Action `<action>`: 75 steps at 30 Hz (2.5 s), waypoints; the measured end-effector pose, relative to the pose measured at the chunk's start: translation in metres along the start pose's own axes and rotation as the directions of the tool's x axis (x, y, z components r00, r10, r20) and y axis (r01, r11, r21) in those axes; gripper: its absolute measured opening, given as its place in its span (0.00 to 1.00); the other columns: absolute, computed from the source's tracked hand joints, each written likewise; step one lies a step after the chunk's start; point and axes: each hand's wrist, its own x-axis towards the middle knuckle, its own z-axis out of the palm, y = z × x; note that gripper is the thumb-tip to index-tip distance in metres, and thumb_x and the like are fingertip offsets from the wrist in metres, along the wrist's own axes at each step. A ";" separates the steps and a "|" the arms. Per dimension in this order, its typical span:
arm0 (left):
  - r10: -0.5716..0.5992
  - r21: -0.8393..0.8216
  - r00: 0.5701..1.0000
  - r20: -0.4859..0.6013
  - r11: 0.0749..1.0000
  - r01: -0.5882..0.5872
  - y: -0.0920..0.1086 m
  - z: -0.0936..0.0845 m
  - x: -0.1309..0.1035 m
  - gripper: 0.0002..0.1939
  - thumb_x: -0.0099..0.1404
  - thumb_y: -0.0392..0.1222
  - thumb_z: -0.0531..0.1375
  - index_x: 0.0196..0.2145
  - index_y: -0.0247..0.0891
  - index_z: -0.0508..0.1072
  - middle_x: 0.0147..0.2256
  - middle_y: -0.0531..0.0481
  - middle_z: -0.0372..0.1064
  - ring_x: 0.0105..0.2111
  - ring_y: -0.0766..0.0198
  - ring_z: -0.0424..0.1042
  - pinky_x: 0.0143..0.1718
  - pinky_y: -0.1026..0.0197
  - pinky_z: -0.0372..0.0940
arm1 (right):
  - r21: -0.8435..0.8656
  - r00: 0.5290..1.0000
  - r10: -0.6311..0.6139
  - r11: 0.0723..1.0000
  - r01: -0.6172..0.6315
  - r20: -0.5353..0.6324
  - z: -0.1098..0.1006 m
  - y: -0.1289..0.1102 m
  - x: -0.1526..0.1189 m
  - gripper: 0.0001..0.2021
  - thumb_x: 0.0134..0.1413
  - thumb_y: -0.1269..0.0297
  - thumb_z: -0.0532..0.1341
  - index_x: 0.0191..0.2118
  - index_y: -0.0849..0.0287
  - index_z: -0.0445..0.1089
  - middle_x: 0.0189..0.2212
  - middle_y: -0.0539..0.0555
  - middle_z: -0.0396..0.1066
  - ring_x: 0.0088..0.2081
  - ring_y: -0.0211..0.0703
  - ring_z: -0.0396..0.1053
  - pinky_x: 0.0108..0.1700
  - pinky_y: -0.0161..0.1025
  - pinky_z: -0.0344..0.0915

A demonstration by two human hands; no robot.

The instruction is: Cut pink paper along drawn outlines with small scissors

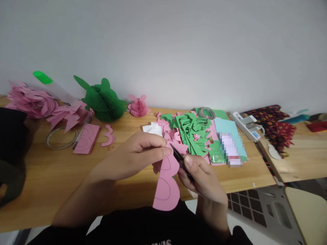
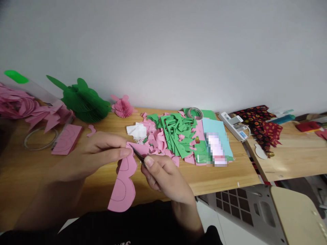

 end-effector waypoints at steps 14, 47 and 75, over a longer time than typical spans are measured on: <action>-0.003 -0.007 0.999 0.046 1.000 0.003 0.002 -0.004 -0.002 0.16 0.62 0.37 0.56 0.18 0.38 0.71 0.17 0.56 0.68 0.19 0.70 0.66 0.20 0.70 0.60 | -0.052 1.000 -0.005 0.999 0.007 0.029 0.000 -0.006 -0.001 0.24 0.64 0.47 0.53 0.22 0.56 0.56 0.12 0.39 0.47 0.12 0.27 0.40 0.13 0.31 0.39; 0.027 -0.086 0.990 0.141 0.996 -0.015 0.002 -0.004 0.004 0.17 0.61 0.35 0.58 0.15 0.38 0.66 0.15 0.56 0.67 0.17 0.71 0.67 0.17 0.72 0.56 | -0.063 0.997 -0.025 0.998 0.030 0.078 -0.004 -0.011 -0.002 0.24 0.65 0.48 0.53 0.21 0.57 0.56 0.12 0.40 0.49 0.13 0.26 0.42 0.13 0.29 0.42; -0.338 -0.200 0.939 -0.071 0.926 0.318 -0.092 0.028 0.107 0.12 0.43 0.45 0.65 0.15 0.37 0.67 0.15 0.57 0.59 0.16 0.72 0.55 0.16 0.68 0.48 | 0.131 0.950 0.198 0.977 -0.170 -0.243 -0.087 0.042 0.024 0.28 0.51 0.35 0.59 0.19 0.56 0.57 0.05 0.40 0.51 0.07 0.26 0.40 0.07 0.28 0.38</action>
